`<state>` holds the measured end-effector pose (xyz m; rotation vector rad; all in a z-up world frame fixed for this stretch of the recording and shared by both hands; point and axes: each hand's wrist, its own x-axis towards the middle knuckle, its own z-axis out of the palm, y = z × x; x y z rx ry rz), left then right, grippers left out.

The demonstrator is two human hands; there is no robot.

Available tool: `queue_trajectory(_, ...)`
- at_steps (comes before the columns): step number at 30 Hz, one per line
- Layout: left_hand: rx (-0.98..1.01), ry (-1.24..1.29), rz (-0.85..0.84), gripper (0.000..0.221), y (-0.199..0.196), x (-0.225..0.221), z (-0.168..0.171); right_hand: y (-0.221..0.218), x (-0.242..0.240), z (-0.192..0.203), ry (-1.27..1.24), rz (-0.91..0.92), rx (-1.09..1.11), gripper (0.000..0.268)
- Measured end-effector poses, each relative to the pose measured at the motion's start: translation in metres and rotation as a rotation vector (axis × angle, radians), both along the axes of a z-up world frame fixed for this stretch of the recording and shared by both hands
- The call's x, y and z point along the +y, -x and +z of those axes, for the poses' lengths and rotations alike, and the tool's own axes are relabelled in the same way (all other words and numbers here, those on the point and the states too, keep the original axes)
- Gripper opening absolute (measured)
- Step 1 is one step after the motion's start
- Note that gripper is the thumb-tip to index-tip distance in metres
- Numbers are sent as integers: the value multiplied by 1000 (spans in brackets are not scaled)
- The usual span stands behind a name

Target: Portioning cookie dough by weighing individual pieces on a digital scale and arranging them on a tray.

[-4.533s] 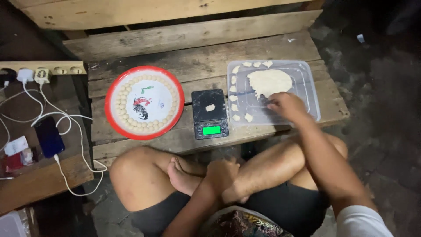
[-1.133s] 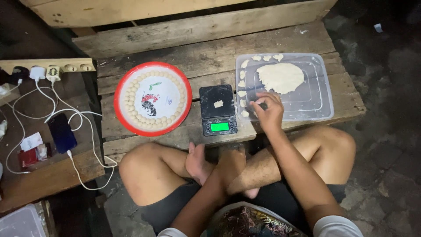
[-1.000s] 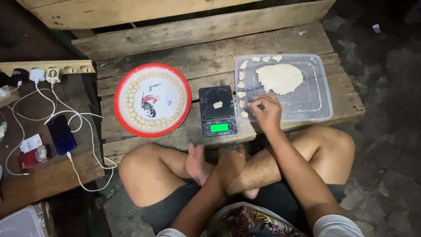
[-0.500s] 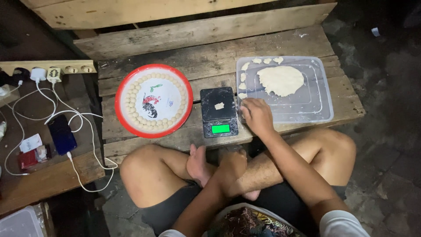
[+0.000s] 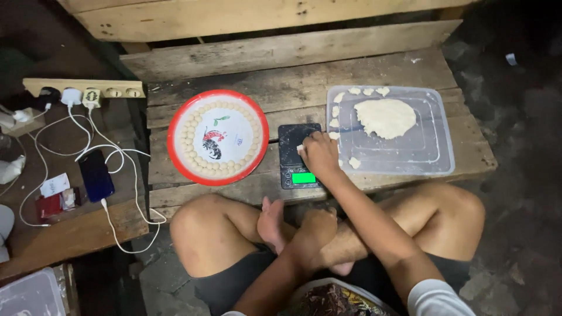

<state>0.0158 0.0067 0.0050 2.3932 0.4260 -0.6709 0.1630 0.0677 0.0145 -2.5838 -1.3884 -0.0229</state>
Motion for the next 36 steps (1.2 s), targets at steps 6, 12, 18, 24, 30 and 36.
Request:
queue_trajectory(6, -54, 199, 203, 41, 13, 4, 23, 6, -2, 15, -319, 87, 127, 17)
queue_trajectory(12, -72, -271, 255, 35, -12, -42, -92, -3, 4, -3, -111, -137, 470, 40)
queue_trajectory(18, -172, -239, 74, 29, 8, -22, -66, -26, -22, 3, -432, -89, 854, 39)
queue_trajectory(24, -62, -180, -13, 33, 3, -11, -77, -105, -125, 20, -285, 56, 819, 18)
queue_trajectory(30, -206, -295, -6, 30, 13, -17, -65, -134, -177, 15, -65, -169, 756, 14)
queue_trajectory(36, -263, -347, -6, 23, 17, -7, -49, -121, -164, 23, -32, -199, 689, 21)
